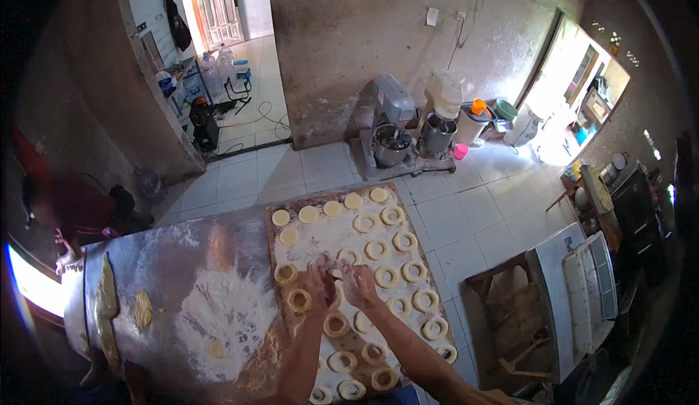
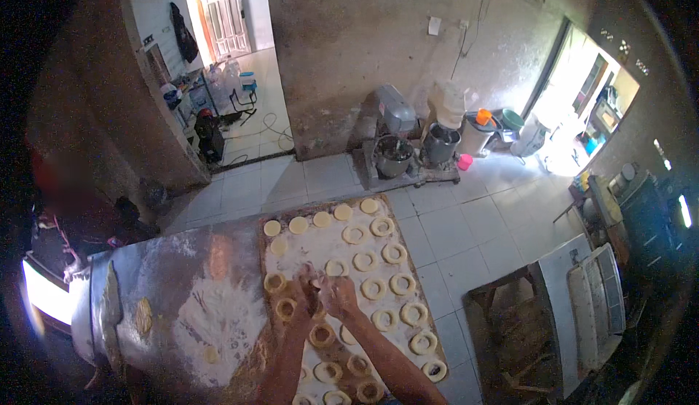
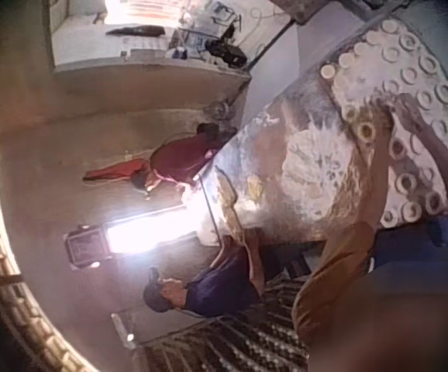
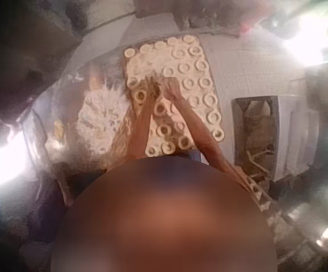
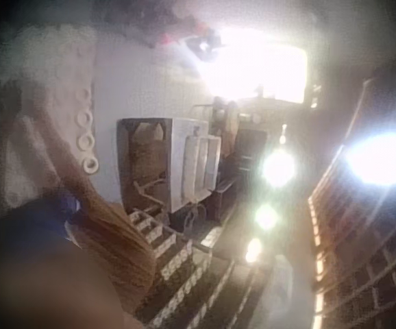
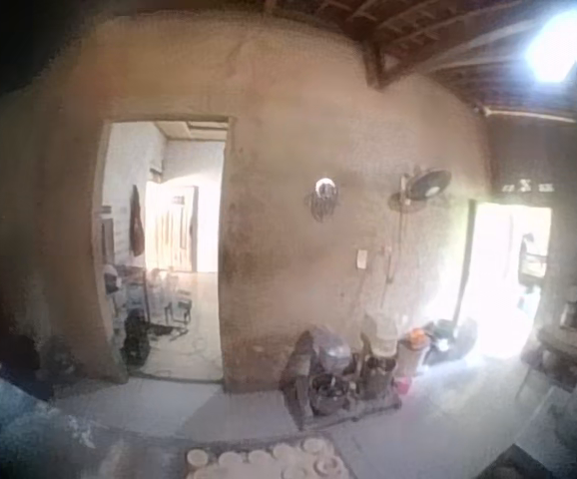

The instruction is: The person shapes small dough pieces into ring forms by hand and places them on a wooden board. They then carry the board to a multi-tiered rack and stack it with other boards of shaped dough. The person returns to the table and continues shaping more dough pieces.

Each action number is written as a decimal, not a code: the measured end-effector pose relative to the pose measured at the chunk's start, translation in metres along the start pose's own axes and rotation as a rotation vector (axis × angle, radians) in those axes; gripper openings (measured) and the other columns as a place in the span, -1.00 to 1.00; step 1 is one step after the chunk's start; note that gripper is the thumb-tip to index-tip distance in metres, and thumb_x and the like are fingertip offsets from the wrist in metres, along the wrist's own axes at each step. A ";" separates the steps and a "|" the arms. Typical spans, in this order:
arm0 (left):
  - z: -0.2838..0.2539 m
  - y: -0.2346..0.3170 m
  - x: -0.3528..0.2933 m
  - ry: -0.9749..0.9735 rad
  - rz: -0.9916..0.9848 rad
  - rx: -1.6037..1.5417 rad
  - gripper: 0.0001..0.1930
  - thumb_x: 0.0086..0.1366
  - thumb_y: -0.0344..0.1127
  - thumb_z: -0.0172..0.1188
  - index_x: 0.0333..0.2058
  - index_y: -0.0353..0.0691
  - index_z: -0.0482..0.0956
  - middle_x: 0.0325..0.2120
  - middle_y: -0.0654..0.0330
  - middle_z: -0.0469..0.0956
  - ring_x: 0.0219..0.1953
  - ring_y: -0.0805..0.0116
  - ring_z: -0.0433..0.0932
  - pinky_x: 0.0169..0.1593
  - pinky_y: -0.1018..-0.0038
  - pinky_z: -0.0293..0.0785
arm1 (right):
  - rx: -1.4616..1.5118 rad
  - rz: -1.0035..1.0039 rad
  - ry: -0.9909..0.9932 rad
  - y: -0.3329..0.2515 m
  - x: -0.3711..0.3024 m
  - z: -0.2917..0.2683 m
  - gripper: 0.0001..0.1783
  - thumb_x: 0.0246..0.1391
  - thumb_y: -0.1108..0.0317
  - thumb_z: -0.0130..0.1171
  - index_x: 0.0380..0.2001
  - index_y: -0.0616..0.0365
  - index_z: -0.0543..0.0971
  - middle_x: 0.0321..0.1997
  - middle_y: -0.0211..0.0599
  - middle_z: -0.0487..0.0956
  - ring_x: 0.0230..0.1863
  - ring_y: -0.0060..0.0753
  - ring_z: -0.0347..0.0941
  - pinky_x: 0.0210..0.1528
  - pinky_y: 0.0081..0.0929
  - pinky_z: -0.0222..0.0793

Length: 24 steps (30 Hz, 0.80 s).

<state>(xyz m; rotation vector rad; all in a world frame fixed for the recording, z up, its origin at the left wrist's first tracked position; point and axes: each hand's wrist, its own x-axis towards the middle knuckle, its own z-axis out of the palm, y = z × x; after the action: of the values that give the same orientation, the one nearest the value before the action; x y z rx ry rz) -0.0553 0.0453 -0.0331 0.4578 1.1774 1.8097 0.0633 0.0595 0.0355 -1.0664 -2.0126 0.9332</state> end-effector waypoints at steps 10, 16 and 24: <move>0.042 0.027 0.099 0.257 0.586 0.959 -0.73 0.34 -0.21 -0.03 -0.28 -0.35 0.46 -0.43 0.05 0.47 -0.26 0.12 0.46 -0.11 0.25 0.39 | 0.139 0.005 -0.095 0.027 0.120 -0.035 -0.60 -0.03 0.23 0.24 -0.26 0.36 0.47 -0.35 -0.03 0.58 -0.29 -0.03 0.52 -0.25 -0.17 0.39; 0.033 0.032 0.113 0.087 0.306 1.410 -0.56 0.25 -0.18 0.11 0.02 -0.35 0.41 -0.07 -0.13 0.43 0.09 -0.06 0.33 0.20 0.19 0.21 | -0.487 -0.183 -0.006 0.060 0.109 -0.034 -0.39 -0.04 0.30 0.20 0.08 0.38 0.34 -0.02 0.16 0.49 0.11 0.13 0.35 0.18 -0.05 0.22; 0.034 0.059 0.067 0.100 0.278 1.297 -0.36 0.21 -0.05 0.17 0.15 -0.34 0.29 0.10 -0.16 0.34 0.23 -0.17 0.20 0.28 0.09 0.14 | -0.445 -0.332 -0.219 0.055 0.120 -0.002 -0.57 -0.05 0.45 0.15 -0.05 0.33 0.47 -0.05 0.05 0.52 0.06 0.13 0.37 0.18 -0.06 0.24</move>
<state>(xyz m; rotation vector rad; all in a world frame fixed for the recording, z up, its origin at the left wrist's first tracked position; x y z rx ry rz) -0.0950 0.1109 0.0232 1.2934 2.3651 1.0373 0.0329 0.1867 0.0175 -0.8332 -2.5594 0.4514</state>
